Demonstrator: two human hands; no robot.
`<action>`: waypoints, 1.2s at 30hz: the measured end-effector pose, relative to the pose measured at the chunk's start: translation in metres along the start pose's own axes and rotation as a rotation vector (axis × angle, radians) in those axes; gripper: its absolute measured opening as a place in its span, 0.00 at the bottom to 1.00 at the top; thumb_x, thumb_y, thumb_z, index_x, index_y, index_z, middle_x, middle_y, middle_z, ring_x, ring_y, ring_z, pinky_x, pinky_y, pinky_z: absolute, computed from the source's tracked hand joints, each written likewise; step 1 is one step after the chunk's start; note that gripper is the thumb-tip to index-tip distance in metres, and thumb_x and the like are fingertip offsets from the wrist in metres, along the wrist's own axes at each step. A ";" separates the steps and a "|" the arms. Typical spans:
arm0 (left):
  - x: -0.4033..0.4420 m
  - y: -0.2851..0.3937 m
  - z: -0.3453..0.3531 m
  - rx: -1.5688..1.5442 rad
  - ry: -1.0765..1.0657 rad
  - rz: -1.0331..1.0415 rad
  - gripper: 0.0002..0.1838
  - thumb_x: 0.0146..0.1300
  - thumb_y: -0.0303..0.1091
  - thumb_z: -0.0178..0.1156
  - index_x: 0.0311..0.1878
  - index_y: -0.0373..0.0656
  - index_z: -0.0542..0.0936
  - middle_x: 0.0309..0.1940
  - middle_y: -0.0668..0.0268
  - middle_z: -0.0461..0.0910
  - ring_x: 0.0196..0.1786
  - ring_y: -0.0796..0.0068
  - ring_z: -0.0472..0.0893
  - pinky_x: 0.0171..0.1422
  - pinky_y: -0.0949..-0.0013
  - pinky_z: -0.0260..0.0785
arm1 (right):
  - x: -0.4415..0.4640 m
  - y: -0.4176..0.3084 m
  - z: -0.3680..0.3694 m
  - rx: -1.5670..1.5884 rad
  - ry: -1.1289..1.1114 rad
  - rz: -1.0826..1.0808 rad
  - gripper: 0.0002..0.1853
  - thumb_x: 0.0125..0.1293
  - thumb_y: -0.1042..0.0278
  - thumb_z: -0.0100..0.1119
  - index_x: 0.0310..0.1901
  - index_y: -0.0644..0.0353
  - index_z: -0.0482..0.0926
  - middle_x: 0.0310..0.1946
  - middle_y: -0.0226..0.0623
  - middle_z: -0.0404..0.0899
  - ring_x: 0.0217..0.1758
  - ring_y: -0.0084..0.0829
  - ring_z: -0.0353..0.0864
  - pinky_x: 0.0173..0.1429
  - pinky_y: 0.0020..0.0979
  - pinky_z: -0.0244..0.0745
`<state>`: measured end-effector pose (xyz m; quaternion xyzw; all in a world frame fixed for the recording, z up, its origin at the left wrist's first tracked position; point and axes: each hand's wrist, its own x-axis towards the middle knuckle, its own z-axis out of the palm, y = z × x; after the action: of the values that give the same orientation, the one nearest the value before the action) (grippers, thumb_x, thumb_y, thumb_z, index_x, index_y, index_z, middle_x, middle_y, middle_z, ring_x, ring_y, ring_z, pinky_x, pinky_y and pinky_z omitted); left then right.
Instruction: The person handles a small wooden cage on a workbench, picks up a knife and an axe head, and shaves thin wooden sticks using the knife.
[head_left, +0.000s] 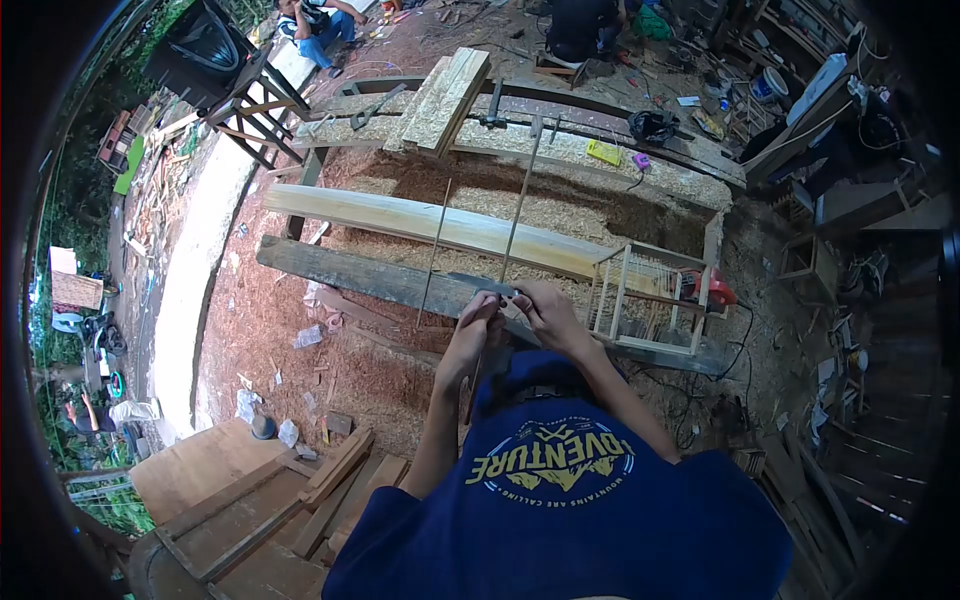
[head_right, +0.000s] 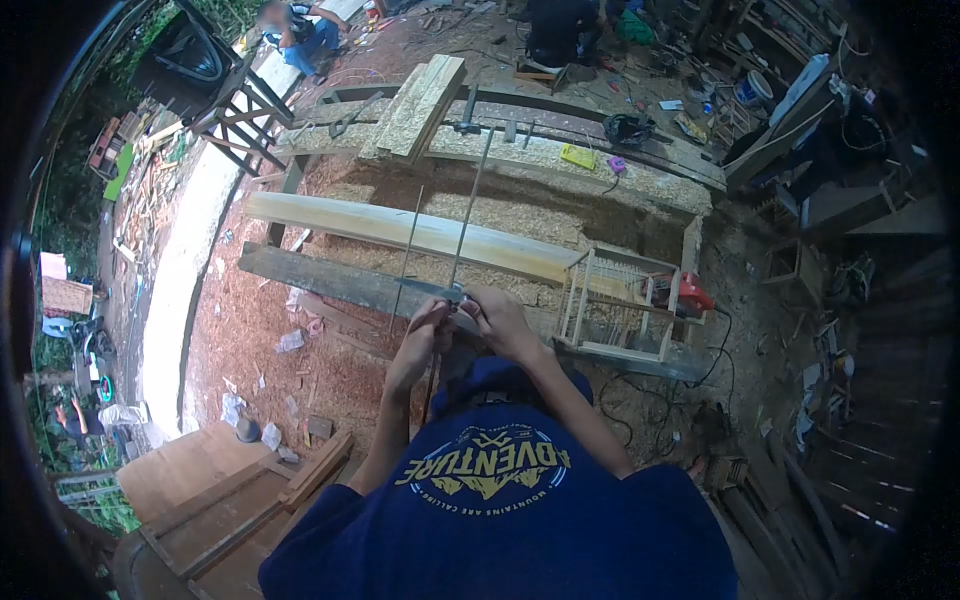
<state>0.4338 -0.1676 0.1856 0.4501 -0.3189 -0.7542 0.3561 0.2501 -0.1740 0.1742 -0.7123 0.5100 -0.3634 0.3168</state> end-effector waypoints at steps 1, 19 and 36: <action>-0.002 0.001 0.002 -0.002 0.000 0.000 0.11 0.81 0.40 0.45 0.42 0.46 0.71 0.25 0.80 0.60 0.24 0.88 0.57 0.27 0.78 0.50 | -0.001 0.002 0.002 -0.005 -0.001 -0.016 0.16 0.75 0.55 0.52 0.47 0.61 0.79 0.39 0.49 0.81 0.45 0.53 0.81 0.48 0.48 0.73; -0.032 -0.028 -0.017 0.033 0.222 -0.002 0.13 0.78 0.41 0.49 0.35 0.51 0.75 0.20 0.79 0.63 0.18 0.86 0.63 0.21 0.77 0.53 | -0.007 0.018 0.033 -0.074 -0.070 -0.222 0.15 0.69 0.57 0.58 0.50 0.57 0.80 0.41 0.43 0.82 0.49 0.46 0.81 0.56 0.43 0.69; -0.028 -0.002 -0.050 0.193 0.194 0.158 0.16 0.80 0.44 0.50 0.57 0.43 0.78 0.22 0.78 0.69 0.19 0.90 0.62 0.22 0.81 0.52 | 0.009 0.042 -0.002 -0.079 0.245 0.199 0.15 0.74 0.57 0.54 0.47 0.61 0.80 0.40 0.49 0.83 0.46 0.51 0.81 0.52 0.46 0.73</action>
<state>0.4876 -0.1517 0.1770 0.5266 -0.3884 -0.6427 0.3986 0.2296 -0.1943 0.1421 -0.6206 0.6267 -0.3940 0.2586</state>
